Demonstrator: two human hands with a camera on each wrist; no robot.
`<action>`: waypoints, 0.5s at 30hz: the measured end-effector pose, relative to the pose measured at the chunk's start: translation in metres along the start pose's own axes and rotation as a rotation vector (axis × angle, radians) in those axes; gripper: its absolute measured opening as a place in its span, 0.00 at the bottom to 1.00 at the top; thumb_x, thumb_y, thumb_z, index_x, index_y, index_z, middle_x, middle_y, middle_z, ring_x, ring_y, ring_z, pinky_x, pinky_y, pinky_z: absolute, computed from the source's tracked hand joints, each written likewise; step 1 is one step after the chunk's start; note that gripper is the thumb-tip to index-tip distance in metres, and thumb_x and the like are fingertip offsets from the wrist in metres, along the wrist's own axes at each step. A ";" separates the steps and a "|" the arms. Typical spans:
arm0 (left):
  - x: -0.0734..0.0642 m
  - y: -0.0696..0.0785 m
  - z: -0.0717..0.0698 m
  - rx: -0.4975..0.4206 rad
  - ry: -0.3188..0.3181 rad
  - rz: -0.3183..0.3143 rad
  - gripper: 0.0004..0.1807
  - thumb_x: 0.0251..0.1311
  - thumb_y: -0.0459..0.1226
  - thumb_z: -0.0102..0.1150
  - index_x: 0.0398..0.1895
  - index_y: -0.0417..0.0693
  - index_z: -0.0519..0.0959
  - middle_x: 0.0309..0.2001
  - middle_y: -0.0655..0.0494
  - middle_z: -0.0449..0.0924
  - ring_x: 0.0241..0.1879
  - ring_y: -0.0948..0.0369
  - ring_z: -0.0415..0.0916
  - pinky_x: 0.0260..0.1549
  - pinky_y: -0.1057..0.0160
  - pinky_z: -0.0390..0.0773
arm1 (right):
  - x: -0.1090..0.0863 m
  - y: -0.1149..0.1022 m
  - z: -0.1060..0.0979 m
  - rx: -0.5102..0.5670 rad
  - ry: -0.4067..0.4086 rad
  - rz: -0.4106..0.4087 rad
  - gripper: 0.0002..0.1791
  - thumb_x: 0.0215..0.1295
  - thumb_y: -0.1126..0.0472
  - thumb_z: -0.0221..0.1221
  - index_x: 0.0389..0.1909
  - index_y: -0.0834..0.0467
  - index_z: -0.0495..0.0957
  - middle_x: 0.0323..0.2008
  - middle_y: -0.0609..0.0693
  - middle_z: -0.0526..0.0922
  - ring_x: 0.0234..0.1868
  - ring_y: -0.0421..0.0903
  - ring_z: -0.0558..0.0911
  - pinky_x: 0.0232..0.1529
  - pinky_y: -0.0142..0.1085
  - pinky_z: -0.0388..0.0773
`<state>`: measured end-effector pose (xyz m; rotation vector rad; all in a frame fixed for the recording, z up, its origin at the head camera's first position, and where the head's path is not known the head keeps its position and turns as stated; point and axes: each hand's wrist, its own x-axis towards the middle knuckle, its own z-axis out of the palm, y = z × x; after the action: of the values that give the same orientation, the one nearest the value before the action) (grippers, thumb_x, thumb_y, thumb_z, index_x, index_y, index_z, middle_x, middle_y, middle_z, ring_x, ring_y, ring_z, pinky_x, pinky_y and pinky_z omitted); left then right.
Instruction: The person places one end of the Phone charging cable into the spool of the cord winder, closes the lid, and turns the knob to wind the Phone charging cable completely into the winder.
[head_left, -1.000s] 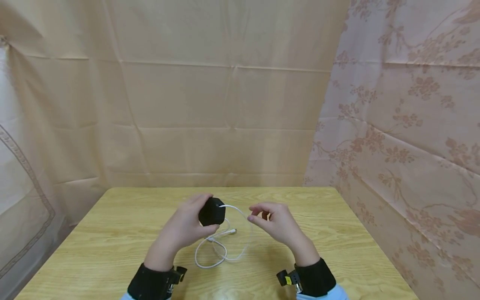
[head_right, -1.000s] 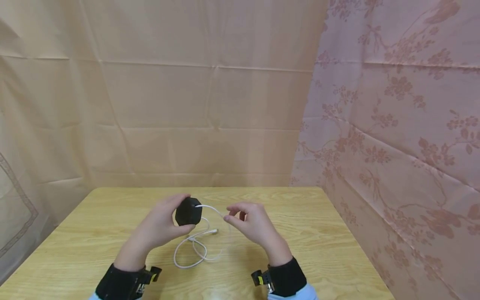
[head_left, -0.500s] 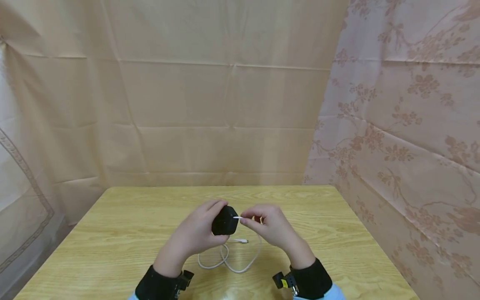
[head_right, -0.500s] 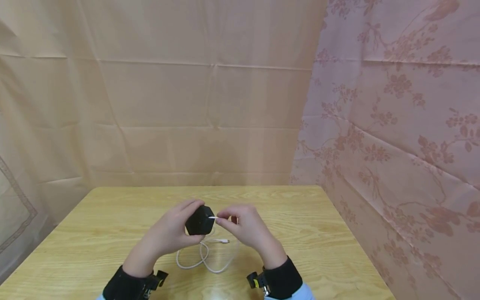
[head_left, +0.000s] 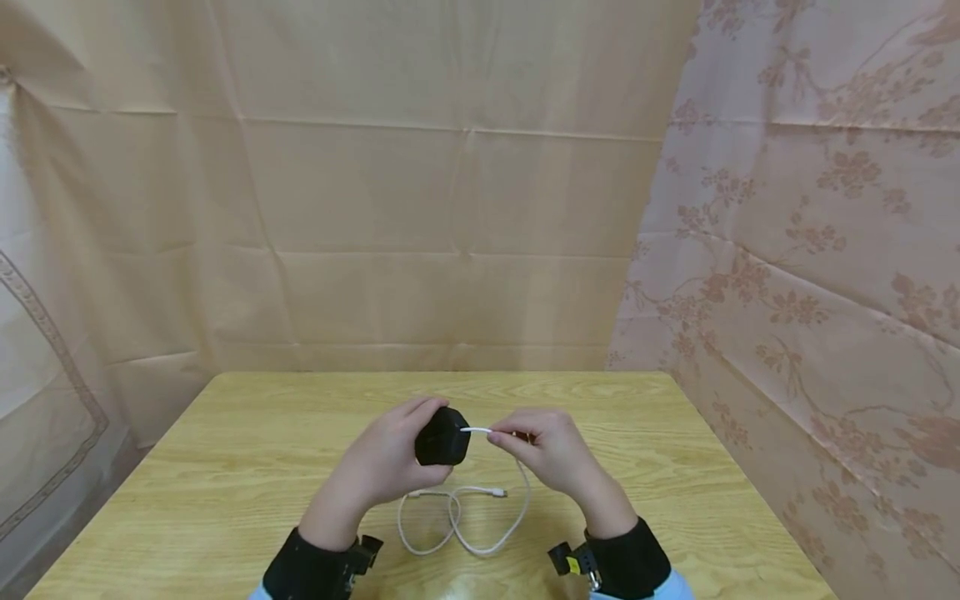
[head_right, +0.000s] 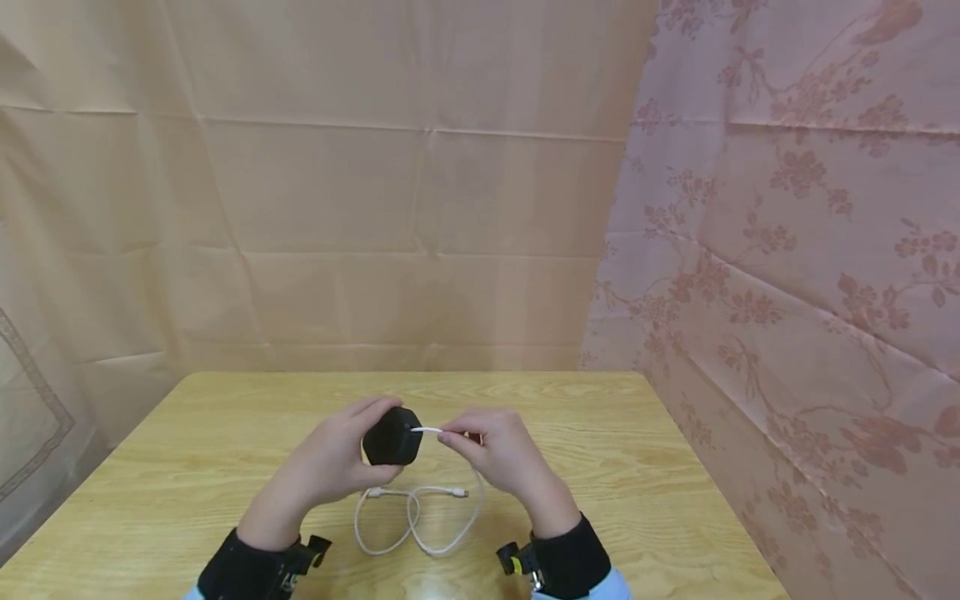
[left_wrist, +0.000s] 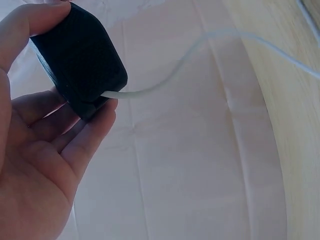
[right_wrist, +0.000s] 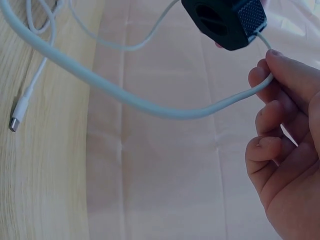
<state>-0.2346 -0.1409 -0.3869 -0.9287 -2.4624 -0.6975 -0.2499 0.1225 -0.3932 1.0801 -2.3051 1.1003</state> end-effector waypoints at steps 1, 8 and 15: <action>0.000 0.000 0.000 -0.003 -0.004 -0.011 0.41 0.44 0.42 0.80 0.64 0.42 0.75 0.57 0.50 0.79 0.48 0.55 0.81 0.42 0.57 0.84 | 0.000 0.000 -0.001 -0.006 0.004 0.004 0.04 0.67 0.61 0.68 0.38 0.51 0.90 0.25 0.34 0.79 0.21 0.35 0.70 0.21 0.30 0.70; -0.001 -0.001 -0.004 -0.027 -0.027 -0.111 0.42 0.47 0.43 0.80 0.67 0.43 0.74 0.59 0.48 0.78 0.48 0.53 0.81 0.41 0.56 0.84 | -0.002 0.003 -0.006 -0.032 0.044 0.028 0.03 0.66 0.61 0.68 0.37 0.51 0.90 0.27 0.34 0.81 0.22 0.34 0.71 0.21 0.31 0.71; -0.002 -0.001 -0.006 -0.050 -0.011 -0.143 0.40 0.48 0.44 0.80 0.65 0.42 0.75 0.58 0.49 0.79 0.47 0.54 0.80 0.42 0.55 0.83 | -0.002 0.003 -0.005 0.007 0.055 0.045 0.03 0.66 0.61 0.69 0.37 0.52 0.90 0.28 0.35 0.82 0.22 0.35 0.71 0.21 0.31 0.71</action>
<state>-0.2332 -0.1464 -0.3831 -0.7814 -2.5513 -0.8068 -0.2515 0.1286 -0.3928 0.9931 -2.2944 1.1416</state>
